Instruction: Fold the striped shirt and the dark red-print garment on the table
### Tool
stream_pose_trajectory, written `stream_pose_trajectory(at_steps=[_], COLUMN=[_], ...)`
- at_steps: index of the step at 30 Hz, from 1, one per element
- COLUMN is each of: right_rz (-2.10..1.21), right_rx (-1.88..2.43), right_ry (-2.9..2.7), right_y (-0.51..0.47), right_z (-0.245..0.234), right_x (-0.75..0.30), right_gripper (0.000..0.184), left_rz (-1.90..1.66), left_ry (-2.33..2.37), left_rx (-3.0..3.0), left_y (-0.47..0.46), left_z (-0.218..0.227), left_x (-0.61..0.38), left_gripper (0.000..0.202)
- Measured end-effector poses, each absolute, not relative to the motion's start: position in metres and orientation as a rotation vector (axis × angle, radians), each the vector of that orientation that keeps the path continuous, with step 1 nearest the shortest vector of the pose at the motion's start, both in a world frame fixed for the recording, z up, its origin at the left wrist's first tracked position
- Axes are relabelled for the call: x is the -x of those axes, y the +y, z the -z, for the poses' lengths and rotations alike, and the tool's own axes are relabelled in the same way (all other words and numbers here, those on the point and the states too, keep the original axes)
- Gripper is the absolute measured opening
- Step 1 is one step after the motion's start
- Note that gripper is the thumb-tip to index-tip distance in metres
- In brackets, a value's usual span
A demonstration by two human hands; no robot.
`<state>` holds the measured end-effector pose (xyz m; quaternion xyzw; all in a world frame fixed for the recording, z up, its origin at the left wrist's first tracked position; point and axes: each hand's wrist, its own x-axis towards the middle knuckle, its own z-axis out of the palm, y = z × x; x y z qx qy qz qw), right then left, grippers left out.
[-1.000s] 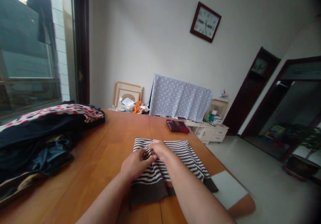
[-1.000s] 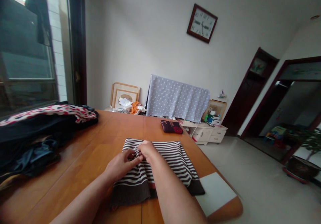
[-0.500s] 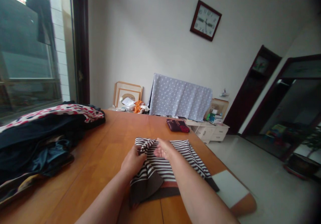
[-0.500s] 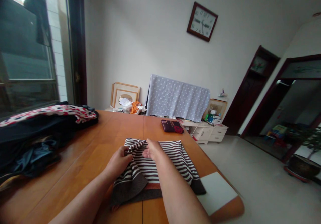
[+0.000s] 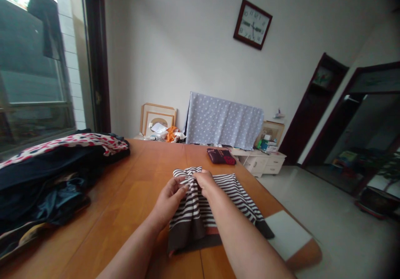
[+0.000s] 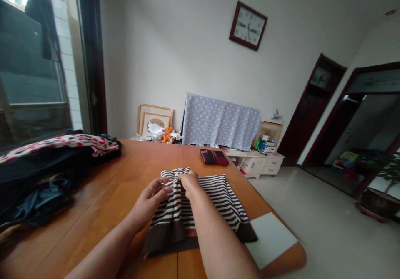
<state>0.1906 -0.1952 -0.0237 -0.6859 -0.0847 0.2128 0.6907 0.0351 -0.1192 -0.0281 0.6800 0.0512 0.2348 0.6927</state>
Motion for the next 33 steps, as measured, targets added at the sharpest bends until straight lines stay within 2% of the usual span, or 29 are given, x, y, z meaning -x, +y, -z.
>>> stream_pose_trajectory(at_steps=[5, 7, 10, 12, 15, 19, 23, 25, 29, 31, 33], right_rz=[-0.508, -0.583, -0.767, -0.847, -0.837, -0.804, -0.787, -0.805, -0.788, -0.759, -0.699], right_rx=[1.538, 1.497, 1.345, 1.239, 1.186, 1.239, 1.329, 1.414, 1.561, 1.558, 1.498], right_ry=[-0.141, -0.143, -0.203, -0.285, -0.374, -0.325, -0.256, -0.255, -0.305, -0.295, -0.251], right_y=[-0.232, -0.243, -0.257, -0.266, -0.278, -0.286, -0.301, -0.313, -0.333, -0.336, -0.338], right_z=[0.029, 0.031, 0.031, 0.029, 0.025, 0.019, 0.018, 0.018, 0.014, 0.013, 0.012], right_x=[-0.207, -0.206, -0.2, -0.194, -0.185, -0.182, -0.177, -0.17, -0.157, -0.158, -0.162], right_gripper=[0.01, 0.019, 0.033, 0.035, 0.035, 0.046, 0.044, 0.055, 0.092, 0.099, 0.097], left_rz=[-0.42, -0.396, -0.418, -0.417, -0.397, -0.372, -0.347, -0.339, -0.332, -0.321, -0.302], left_ry=[0.09, 0.048, -0.001, -0.023, -0.053, -0.06, -0.06, -0.056, -0.055, -0.056, -0.053], left_rx=[-1.982, -2.225, -2.421, -2.475, -2.525, -2.561, -2.585, -2.595, -2.603, -2.61, -2.619], left_y=[-0.117, -0.117, -0.117, -0.117, -0.117, -0.118, -0.119, -0.12, -0.12, -0.12, -0.12], left_z=[0.039, 0.041, 0.041, 0.041, 0.04, 0.037, 0.036, 0.036, 0.036, 0.035, 0.035], left_x=[-0.036, -0.033, -0.029, -0.029, -0.029, -0.028, -0.026, -0.025, -0.025, -0.024, -0.024], left_gripper=[0.028, 0.024, 0.027, 0.028, 0.03, 0.033, 0.044, 0.049, 0.056, 0.061, 0.067])
